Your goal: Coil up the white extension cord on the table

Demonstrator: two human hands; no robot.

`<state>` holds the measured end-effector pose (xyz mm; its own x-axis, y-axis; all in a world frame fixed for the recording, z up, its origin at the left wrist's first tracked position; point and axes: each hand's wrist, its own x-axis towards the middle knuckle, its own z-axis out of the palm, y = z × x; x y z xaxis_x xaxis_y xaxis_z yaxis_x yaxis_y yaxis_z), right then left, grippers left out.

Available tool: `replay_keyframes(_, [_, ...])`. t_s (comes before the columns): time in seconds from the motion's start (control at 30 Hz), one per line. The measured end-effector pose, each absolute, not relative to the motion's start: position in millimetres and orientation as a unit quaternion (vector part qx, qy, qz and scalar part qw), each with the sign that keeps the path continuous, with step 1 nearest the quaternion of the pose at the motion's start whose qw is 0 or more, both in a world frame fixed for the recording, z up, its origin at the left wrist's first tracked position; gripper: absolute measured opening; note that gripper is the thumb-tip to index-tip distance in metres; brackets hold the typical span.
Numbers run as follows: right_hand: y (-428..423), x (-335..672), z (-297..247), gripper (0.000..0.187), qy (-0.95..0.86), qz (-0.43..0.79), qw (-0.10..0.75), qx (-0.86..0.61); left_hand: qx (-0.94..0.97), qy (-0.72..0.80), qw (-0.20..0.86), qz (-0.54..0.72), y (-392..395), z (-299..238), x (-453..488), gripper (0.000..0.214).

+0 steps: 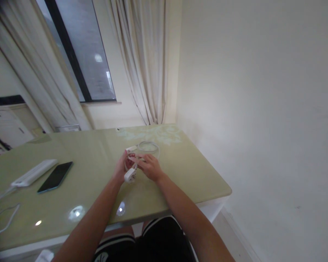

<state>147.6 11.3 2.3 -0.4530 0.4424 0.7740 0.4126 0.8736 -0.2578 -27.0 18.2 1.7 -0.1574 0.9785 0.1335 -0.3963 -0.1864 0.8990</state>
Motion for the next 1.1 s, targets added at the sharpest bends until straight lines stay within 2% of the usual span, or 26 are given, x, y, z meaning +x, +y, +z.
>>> replay_keyframes(0.17, [5.6,144.8,3.9,0.032,-0.780,0.080,0.549,-0.289,0.276,0.357,0.545,0.707,21.5,-3.5,-21.1,0.036])
replay_keyframes(0.27, [5.0,141.0,6.4,0.029,-0.678,0.128,0.646,-0.327,0.207,0.349,0.512,0.757,25.0,-2.5,-24.4,0.026])
replay_keyframes(0.37, [20.7,149.8,8.5,0.039,-0.518,0.162,0.744,-0.390,0.158,0.345,0.455,0.805,29.5,5.1,-47.8,0.029])
replay_keyframes(0.47, [54.2,181.7,9.2,0.044,-0.365,0.198,0.798,-0.438,0.143,0.343,0.399,0.838,32.5,18.4,-86.3,0.033])
replay_keyframes(0.57, [89.5,230.2,12.0,0.043,-0.274,0.240,0.802,-0.473,0.207,0.384,0.299,0.848,31.9,32.4,-128.6,0.029])
replay_keyframes(0.67, [110.4,284.0,21.3,0.038,-0.203,0.210,0.808,-0.512,0.275,0.463,0.187,0.821,27.3,43.8,-172.3,0.024])
replay_keyframes(0.87, [116.7,357.9,55.4,0.034,-0.172,0.155,0.809,-0.541,0.261,0.609,0.030,0.748,17.8,53.7,-244.3,0.020])
replay_keyframes(0.97, [120.9,364.0,78.5,0.035,-0.233,0.078,0.789,-0.563,0.319,0.662,-0.034,0.677,19.4,62.4,-255.0,0.019])
replay_keyframes(1.1, [133.9,357.0,117.7,0.038,-0.440,-0.003,0.673,-0.595,0.429,0.699,-0.077,0.567,26.8,95.8,-255.0,0.014])
